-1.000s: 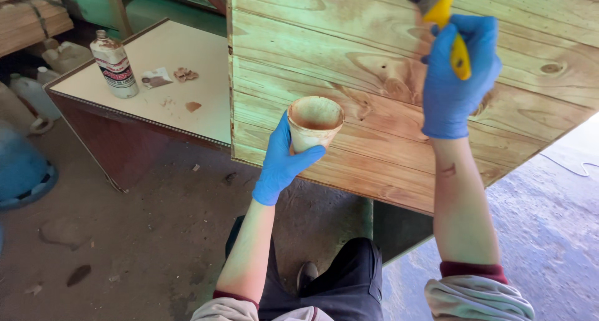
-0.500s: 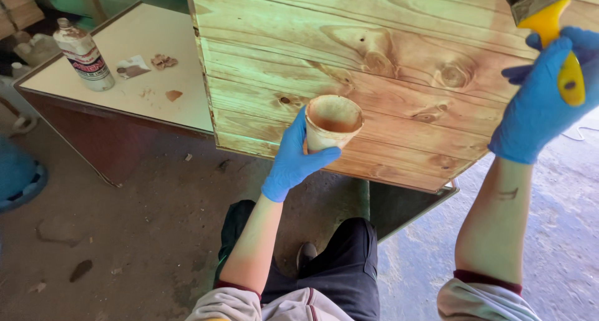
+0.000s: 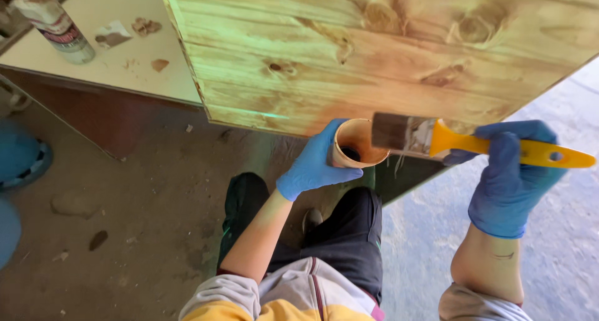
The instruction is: The person applies wood stain to a wooden surface using a paintbrush. They repeatedly dip the brush into a small container and spread the stain across the wood in smooth strokes.
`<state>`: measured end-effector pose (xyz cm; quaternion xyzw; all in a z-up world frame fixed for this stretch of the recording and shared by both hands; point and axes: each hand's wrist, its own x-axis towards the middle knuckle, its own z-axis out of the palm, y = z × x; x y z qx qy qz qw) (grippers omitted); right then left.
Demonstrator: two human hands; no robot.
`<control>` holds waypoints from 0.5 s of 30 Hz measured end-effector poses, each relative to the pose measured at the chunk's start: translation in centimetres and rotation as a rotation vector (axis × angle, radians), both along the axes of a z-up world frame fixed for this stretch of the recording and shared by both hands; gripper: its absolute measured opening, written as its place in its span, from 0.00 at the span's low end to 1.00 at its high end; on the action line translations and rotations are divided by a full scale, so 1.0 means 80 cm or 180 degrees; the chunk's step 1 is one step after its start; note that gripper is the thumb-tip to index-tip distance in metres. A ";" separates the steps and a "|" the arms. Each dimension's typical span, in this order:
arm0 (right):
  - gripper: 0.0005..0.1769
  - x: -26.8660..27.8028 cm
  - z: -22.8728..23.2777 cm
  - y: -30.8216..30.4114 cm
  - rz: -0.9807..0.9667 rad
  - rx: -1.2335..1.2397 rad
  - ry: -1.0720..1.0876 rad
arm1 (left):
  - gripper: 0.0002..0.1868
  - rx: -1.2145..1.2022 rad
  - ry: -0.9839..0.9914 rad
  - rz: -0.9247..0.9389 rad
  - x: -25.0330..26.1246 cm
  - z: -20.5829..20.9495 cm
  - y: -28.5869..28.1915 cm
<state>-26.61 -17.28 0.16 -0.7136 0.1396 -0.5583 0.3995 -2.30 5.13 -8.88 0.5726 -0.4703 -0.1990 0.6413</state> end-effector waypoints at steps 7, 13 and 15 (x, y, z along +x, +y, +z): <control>0.06 0.004 -0.007 0.036 0.0622 0.0245 0.1568 | 0.46 0.0261 -0.0286 -0.0193 -0.018 -0.024 0.000; 0.05 0.025 -0.035 0.042 0.0326 -0.0536 0.2355 | 0.45 -0.0206 0.0311 -0.0511 -0.026 -0.051 -0.006; 0.04 0.028 -0.044 0.043 0.0387 -0.0775 0.2275 | 0.46 -0.0187 0.0352 -0.0530 -0.030 -0.052 -0.008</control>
